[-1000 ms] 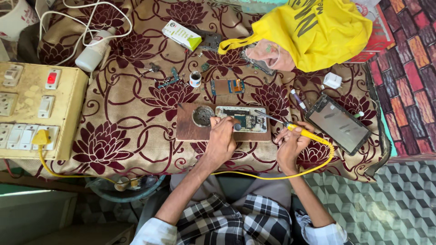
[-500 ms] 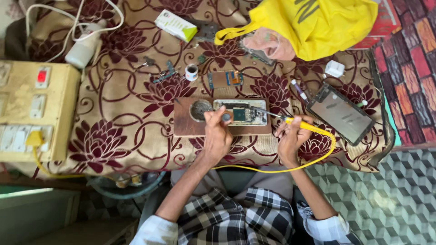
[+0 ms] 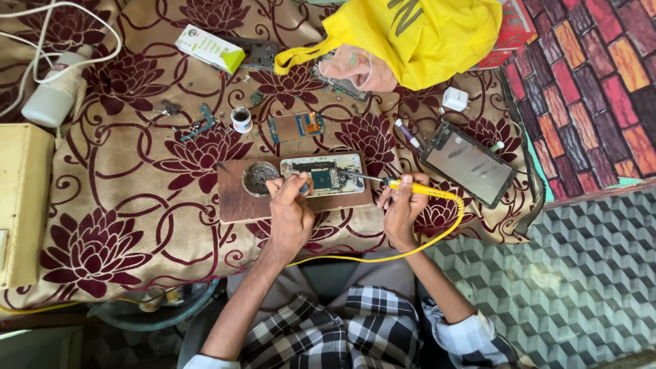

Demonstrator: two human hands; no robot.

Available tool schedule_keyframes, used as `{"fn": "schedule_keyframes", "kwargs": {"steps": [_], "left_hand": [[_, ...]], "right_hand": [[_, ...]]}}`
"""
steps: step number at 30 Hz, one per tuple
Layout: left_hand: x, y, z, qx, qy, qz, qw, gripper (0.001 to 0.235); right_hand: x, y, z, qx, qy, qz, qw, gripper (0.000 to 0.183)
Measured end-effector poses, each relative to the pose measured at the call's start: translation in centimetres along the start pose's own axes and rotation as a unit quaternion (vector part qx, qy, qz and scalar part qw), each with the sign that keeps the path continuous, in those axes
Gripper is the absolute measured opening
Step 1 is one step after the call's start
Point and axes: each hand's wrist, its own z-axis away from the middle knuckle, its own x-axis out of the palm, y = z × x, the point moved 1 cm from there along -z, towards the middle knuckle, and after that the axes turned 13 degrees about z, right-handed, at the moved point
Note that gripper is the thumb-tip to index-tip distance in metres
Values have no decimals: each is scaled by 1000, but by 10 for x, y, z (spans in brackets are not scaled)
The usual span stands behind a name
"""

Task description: The person uses a soldering iron and tweezers to work on a small circuit board placed on a wooden block. They repeatedly apply heat to specific points on the board while holding components in place, occasionally adjusting the board's position.

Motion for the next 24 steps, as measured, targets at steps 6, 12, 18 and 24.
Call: {"fn": "schedule_keyframes", "kwargs": {"steps": [6, 12, 18, 24], "left_hand": [[1, 0, -2, -10, -7, -5, 1000, 53], [0, 4, -4, 8, -9, -3, 1000, 57], [1, 4, -4, 54, -6, 5, 999, 63], [3, 1, -5, 57, -5, -12, 998, 67]], "right_hand": [[1, -5, -2, 1, -6, 38, 999, 22], [2, -5, -4, 7, 1, 16, 1000, 23], [2, -7, -3, 6, -7, 46, 999, 24], [4, -12, -3, 2, -8, 58, 998, 23]]}}
